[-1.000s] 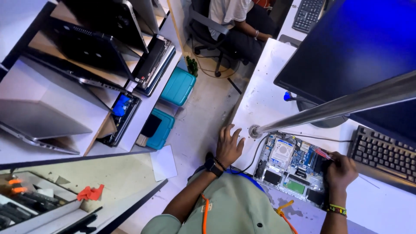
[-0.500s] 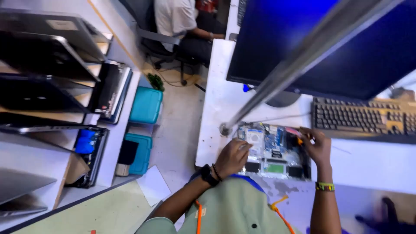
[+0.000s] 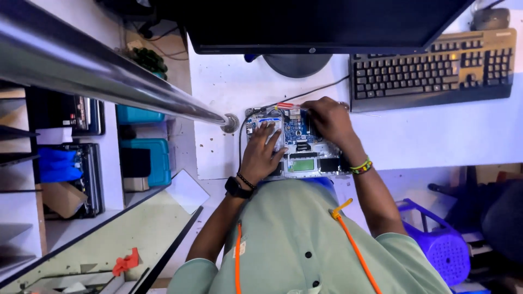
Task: Repairing a laptop motherboard by removing screws with a screwdriver and inspecting components
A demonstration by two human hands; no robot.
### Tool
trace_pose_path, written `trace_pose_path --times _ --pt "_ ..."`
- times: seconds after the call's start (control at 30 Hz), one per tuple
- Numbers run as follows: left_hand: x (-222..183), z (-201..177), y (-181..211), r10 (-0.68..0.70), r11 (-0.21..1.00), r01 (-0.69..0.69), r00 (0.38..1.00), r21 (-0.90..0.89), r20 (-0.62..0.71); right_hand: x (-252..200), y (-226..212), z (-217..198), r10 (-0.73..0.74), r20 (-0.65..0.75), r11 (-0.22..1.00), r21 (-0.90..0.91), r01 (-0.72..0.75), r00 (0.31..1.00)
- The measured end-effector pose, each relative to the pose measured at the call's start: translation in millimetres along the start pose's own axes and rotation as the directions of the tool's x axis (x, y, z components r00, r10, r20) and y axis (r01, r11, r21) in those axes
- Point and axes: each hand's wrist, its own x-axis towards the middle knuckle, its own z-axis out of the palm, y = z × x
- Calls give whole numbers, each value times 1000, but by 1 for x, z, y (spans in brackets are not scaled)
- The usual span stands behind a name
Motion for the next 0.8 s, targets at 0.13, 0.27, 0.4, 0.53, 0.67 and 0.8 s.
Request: trace_pose_path --times 0.13,0.27,0.4,0.53,0.67,0.8 --pt "-12 12 -1 -1 981 -21 993 193 116 26 -7 33 -107 42 994 14 107 993" --pt "11 1 4 -2 962 -22 996 271 90 67 14 58 -57 217 995 -65 72 975" --pt "7 13 -3 5 969 -29 995 247 99 96 33 88 -40 306 980 -174 97 951" --pt "6 15 0 28 970 -31 999 242 18 118 6 96 -78 255 991 -85 103 964" --pt "4 21 -3 22 971 -23 1000 239 6 124 -2 105 -118 274 993 24 115 955" --pt "5 23 -6 34 966 -31 999 257 -4 123 -4 102 -126 281 991 -17 136 951"
